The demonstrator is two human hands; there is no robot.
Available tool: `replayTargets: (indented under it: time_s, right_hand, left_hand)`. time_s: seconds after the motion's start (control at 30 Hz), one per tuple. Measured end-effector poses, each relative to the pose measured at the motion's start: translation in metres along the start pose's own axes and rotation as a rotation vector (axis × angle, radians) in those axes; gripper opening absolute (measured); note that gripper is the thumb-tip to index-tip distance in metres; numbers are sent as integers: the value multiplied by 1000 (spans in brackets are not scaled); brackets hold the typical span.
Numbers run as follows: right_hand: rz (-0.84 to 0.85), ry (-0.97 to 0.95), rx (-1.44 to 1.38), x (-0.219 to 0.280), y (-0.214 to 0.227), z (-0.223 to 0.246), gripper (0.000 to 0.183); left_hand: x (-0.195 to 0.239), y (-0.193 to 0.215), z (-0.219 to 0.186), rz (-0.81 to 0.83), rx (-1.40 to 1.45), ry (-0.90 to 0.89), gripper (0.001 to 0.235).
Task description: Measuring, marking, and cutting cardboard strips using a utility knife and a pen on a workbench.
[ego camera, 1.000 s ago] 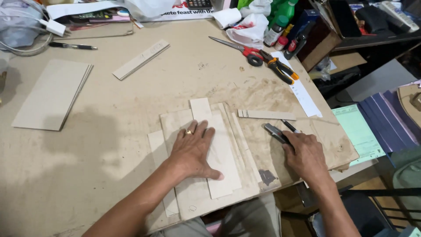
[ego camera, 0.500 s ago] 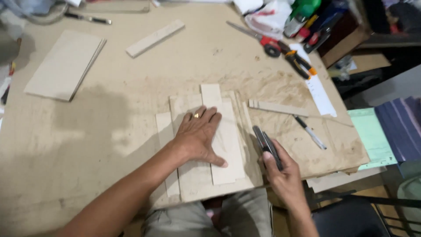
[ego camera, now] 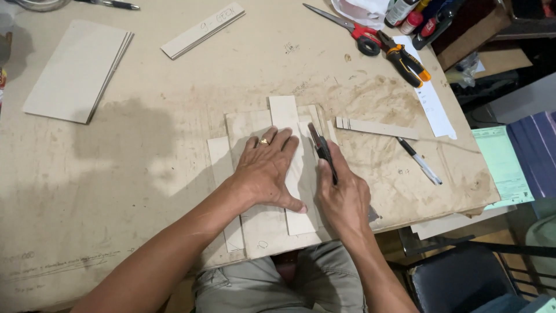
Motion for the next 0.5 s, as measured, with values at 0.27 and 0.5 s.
replayTargets:
  time_s: [0.27, 0.5]
  right_hand:
    - [120, -85, 126, -14, -11, 18, 51]
    - [91, -55, 129, -11, -6, 28, 50]
  left_hand:
    - [-2, -5, 5, -20, -38, -8, 131]
    - [-4, -9, 8, -32, -25, -22, 132]
Point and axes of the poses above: each hand's wrist, its own x-axis away from the middle knuckle, its own y-axis out of the back of the hand, z = x × y, the point moved 1 cm from there along -x, towards the middle knuckle, and after that the axes turned 3 degrees about -x, right-handed, at the moved point
